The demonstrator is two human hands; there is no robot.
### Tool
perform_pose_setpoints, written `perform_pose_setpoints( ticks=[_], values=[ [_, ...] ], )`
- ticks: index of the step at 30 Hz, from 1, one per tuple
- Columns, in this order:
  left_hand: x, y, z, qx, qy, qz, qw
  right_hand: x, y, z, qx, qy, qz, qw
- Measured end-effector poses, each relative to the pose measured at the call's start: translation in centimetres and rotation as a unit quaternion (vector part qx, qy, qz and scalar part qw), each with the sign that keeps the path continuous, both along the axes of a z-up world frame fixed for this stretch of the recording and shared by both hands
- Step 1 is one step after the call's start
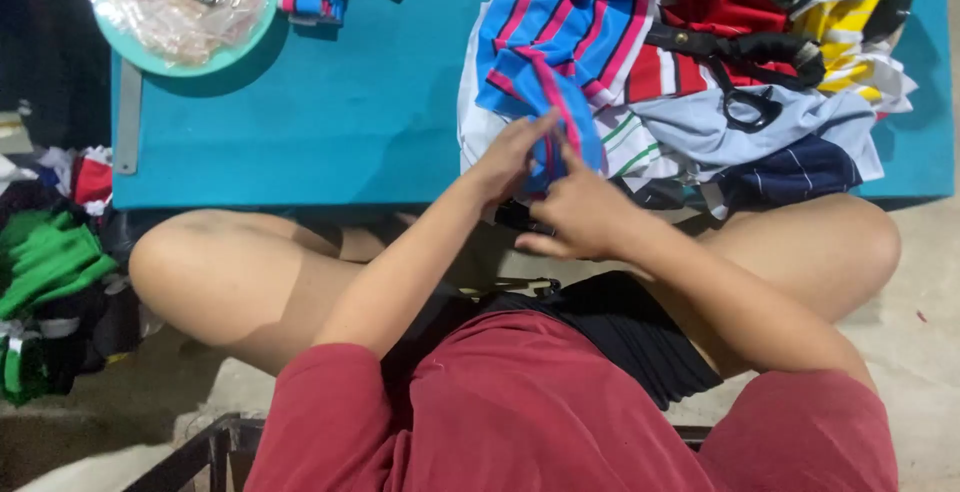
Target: Trimming excess material from fabric strips using scissors and folding the finished pieces.
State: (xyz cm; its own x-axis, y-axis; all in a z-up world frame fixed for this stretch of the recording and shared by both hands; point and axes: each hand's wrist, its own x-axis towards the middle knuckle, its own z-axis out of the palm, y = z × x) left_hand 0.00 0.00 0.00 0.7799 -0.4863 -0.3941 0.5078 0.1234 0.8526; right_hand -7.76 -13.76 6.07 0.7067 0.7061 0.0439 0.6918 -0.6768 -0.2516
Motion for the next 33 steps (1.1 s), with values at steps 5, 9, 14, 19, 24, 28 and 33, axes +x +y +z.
perform_pose_setpoints(
  ticks=[5,9,14,19,24,28,33],
  values=[
    [-0.5,-3.1,3.6,-0.123,0.175,0.100,0.972,-2.0,1.7,-7.2,-0.105,0.014,-0.001,0.994],
    [0.1,-5.4,0.1,-0.055,0.224,0.104,0.967,-2.3,1.8,-7.8,-0.140,0.078,-0.068,0.985],
    [0.6,-6.5,-2.5,-0.038,0.206,0.088,0.974,-2.3,2.4,-3.4,-0.022,0.190,-0.141,0.971],
    [0.0,-4.8,2.8,-0.027,0.204,0.087,0.975,-1.9,3.7,1.8,0.164,0.286,-0.220,0.918],
    [3.8,-1.8,1.5,-0.181,0.179,0.173,0.952,-1.8,2.5,8.8,0.341,0.340,-0.163,0.861],
    [6.5,1.6,3.2,-0.201,0.155,0.144,0.957,-0.1,-2.1,10.9,0.069,0.413,-0.181,0.890],
    [4.8,2.9,6.7,-0.200,0.116,0.150,0.961,0.9,-7.2,6.9,0.144,0.048,-0.306,0.940]
  ],
)
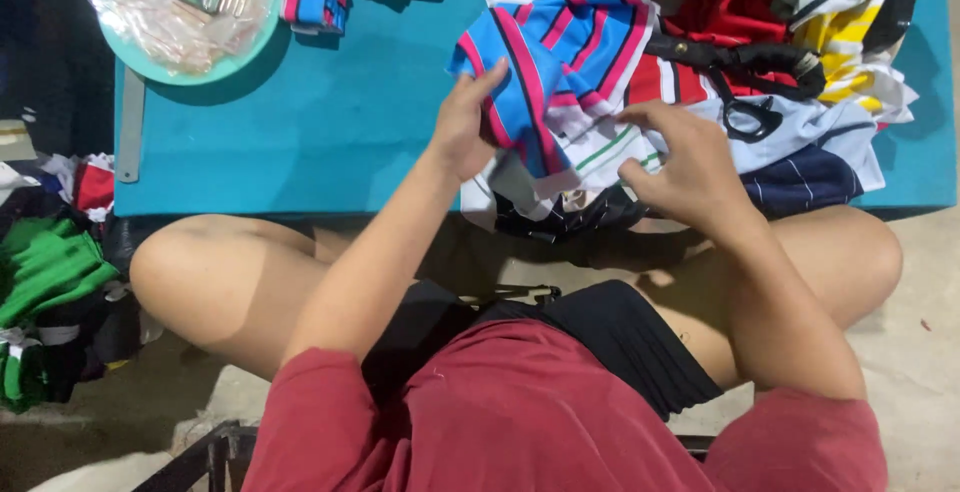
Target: Trimming excess material from fabric strips using scissors and folding the finished pieces.
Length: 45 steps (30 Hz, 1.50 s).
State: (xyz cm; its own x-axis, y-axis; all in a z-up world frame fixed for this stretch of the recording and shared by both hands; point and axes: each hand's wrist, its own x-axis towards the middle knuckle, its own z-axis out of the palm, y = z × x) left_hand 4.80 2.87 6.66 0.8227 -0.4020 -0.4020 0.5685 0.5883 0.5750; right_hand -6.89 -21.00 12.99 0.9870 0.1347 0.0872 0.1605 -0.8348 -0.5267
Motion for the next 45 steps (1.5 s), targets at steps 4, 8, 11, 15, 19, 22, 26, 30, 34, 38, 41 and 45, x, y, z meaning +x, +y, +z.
perform_pose_setpoints(
  ticks=[4,8,11,15,19,22,26,30,34,38,41,45],
  values=[
    [-2.4,-0.7,-0.3,-0.087,-0.066,-0.010,0.994,0.6,2.7,-1.4,0.298,0.192,-0.017,0.935],
    [-2.5,-1.0,-2.7,-0.029,-0.076,-0.080,0.993,-0.2,4.0,-7.3,0.481,0.158,-0.052,0.861],
    [-1.1,0.9,-4.0,0.041,-0.122,-0.091,0.987,0.3,4.3,-5.2,0.556,0.149,-0.098,0.812],
    [-0.2,2.7,-4.1,0.099,-0.134,-0.141,0.976,1.0,3.1,-3.8,0.509,0.201,-0.097,0.831],
    [-2.6,2.2,-0.4,0.084,-0.157,-0.153,0.972,0.7,4.1,-5.0,0.359,0.297,-0.055,0.883],
    [-2.9,0.8,-1.5,0.104,-0.248,-0.153,0.951,0.0,5.4,-7.0,0.425,0.281,-0.039,0.860],
    [-3.1,-0.4,-13.1,0.178,-0.180,-0.063,0.965,0.3,6.2,-9.9,0.504,0.180,-0.039,0.844],
    [-4.2,-1.6,-13.9,0.168,-0.142,-0.074,0.973,1.1,8.6,-5.6,0.514,0.144,-0.140,0.834],
    [-1.0,2.1,-7.7,0.229,-0.189,-0.185,0.937,1.5,4.2,-8.9,0.475,0.090,-0.148,0.862],
    [2.8,6.4,-4.5,0.531,-0.418,-0.235,0.698,2.4,1.8,-5.5,0.415,0.089,-0.156,0.892],
    [3.8,5.1,-4.2,0.614,-0.436,-0.130,0.644,2.2,2.1,-2.7,0.305,0.164,-0.100,0.933],
    [4.5,-1.1,-2.5,0.531,-0.549,-0.101,0.638,2.4,1.4,-5.3,0.101,0.158,0.039,0.981]
  ],
)
